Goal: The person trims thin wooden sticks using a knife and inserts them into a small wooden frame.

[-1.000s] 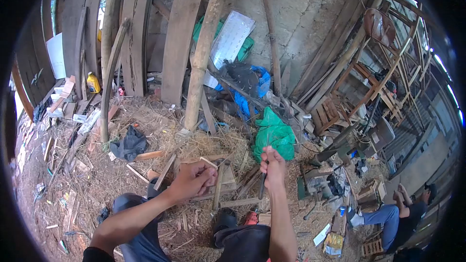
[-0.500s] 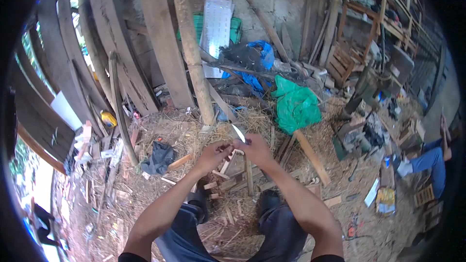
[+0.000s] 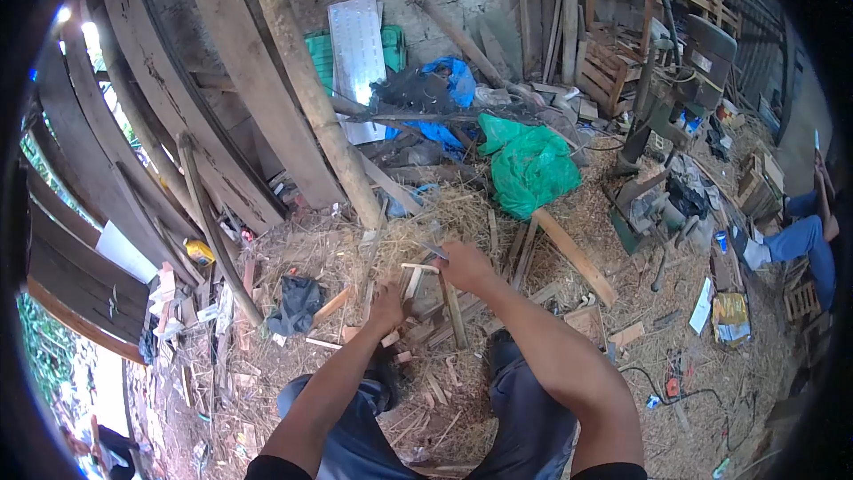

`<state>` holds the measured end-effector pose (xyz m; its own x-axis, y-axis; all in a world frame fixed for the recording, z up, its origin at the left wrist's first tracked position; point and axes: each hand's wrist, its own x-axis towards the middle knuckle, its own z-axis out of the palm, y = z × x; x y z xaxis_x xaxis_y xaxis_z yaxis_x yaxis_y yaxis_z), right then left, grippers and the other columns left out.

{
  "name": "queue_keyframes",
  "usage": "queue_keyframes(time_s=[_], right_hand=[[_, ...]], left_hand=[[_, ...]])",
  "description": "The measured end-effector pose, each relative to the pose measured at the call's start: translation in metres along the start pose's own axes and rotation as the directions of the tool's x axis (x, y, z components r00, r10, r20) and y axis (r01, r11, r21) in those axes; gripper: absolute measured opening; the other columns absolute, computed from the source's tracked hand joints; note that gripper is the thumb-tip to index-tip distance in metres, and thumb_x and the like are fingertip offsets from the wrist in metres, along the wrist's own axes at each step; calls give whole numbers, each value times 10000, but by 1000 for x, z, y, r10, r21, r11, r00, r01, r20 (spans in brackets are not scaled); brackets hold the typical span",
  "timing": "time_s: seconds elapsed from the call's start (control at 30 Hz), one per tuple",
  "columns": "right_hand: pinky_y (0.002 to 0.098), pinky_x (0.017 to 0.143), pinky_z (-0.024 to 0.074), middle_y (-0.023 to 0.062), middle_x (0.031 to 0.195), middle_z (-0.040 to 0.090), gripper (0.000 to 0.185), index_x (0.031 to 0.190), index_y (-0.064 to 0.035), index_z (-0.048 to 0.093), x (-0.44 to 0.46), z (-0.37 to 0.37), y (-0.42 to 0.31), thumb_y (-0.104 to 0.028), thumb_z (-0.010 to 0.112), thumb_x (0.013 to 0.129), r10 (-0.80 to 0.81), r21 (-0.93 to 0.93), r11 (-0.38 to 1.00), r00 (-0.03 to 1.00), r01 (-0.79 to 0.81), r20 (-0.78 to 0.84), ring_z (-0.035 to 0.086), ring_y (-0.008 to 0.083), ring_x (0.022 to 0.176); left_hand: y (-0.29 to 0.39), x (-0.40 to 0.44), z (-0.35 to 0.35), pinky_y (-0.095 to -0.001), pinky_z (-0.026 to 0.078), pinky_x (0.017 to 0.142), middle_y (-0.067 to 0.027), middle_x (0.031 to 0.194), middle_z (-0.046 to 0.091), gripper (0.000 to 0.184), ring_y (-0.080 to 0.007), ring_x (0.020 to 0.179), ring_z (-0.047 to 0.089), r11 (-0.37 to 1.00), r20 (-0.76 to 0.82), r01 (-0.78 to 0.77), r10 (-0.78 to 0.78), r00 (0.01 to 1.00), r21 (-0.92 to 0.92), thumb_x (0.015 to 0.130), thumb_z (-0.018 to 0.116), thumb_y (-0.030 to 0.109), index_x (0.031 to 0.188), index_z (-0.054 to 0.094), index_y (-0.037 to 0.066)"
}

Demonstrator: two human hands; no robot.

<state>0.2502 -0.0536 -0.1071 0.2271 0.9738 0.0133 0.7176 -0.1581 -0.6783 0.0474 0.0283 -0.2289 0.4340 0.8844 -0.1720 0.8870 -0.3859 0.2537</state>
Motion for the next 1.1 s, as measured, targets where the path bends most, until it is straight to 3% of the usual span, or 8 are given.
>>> queue_keyframes(time_s=[0.23, 0.43, 0.6, 0.67, 0.73, 0.77, 0.93, 1.1], right_hand=[[480, 736, 493, 214, 836, 646, 272, 860, -3, 647, 0, -8, 8, -274, 640, 844, -31, 1, 1000, 999, 31, -42, 616, 417, 822], [490, 733, 494, 235, 826, 643, 271, 877, -16, 645, 0, -10, 1, -285, 630, 852, -13, 5, 1000, 999, 13, -36, 619, 414, 819], [412, 621, 483, 123, 739, 679, 217, 894, -23, 633, 0, -20, -25, -238, 603, 895, 1, 263, 964, 989, 39, -149, 644, 276, 659], [348, 569, 442, 90, 716, 672, 214, 876, -9, 626, -4, -33, -46, -219, 597, 906, -51, 309, 944, 979, 112, -199, 597, 187, 612], [284, 517, 401, 58, 693, 666, 216, 858, 5, 620, -11, -48, -72, -200, 590, 917, -100, 355, 916, 962, 189, -255, 550, 98, 564], [275, 511, 387, 44, 689, 668, 216, 883, 8, 616, -18, -56, -86, -203, 584, 922, -121, 417, 876, 947, 243, -297, 529, 76, 558], [208, 584, 394, 35, 753, 681, 228, 943, 8, 598, -53, -74, -135, -218, 571, 946, -105, 697, 613, 912, 373, -396, 518, 33, 633], [184, 431, 242, 40, 746, 662, 213, 933, -41, 545, -60, -69, -137, -252, 554, 960, -180, 544, 671, 822, 504, -540, 324, -7, 472]], left_hand=[[-7, 15, 5, -460, 443, 934, -305, 1284, 438, 716, -431, 1171, 480, 974, 1, 133, -135, 991, -186, 732, 760, 293, 1248, 374, -19], [-29, 43, 20, -341, 509, 766, -135, 934, 658, 476, -196, 857, 636, 869, 175, 79, 9, 984, -488, 706, 778, 203, 1068, 588, -40], [-3, 2, -74, -316, 533, 664, -74, 946, 641, 302, -170, 874, 605, 415, 386, 325, 70, 920, -850, 781, 721, 159, 1023, 620, 9], [13, -24, -129, -288, 512, 707, -57, 935, 639, 312, -154, 845, 597, 424, 320, 277, 34, 947, -862, 802, 711, 160, 1052, 604, 7], [19, -45, -172, -290, 475, 799, -65, 936, 649, 330, -162, 883, 611, 646, 62, -130, 266, 962, -752, 834, 691, 177, 1078, 608, -29], [23, -59, -188, -290, 475, 799, -65, 936, 649, 330, -162, 883, 611, 641, 48, -131, 254, 966, -757, 834, 691, 177, 1078, 608, -29], [36, -105, -223, -277, 467, 852, -44, 967, 648, 275, -123, 924, 606, 116, -204, -251, 317, 926, -961, 874, 659, 111, 1118, 580, 10], [43, -116, -233, -287, 532, 811, -58, 998, 666, 229, -130, 927, 641, 151, -309, -363, 294, 904, -920, 896, 629, 74, 1108, 611, -12]])
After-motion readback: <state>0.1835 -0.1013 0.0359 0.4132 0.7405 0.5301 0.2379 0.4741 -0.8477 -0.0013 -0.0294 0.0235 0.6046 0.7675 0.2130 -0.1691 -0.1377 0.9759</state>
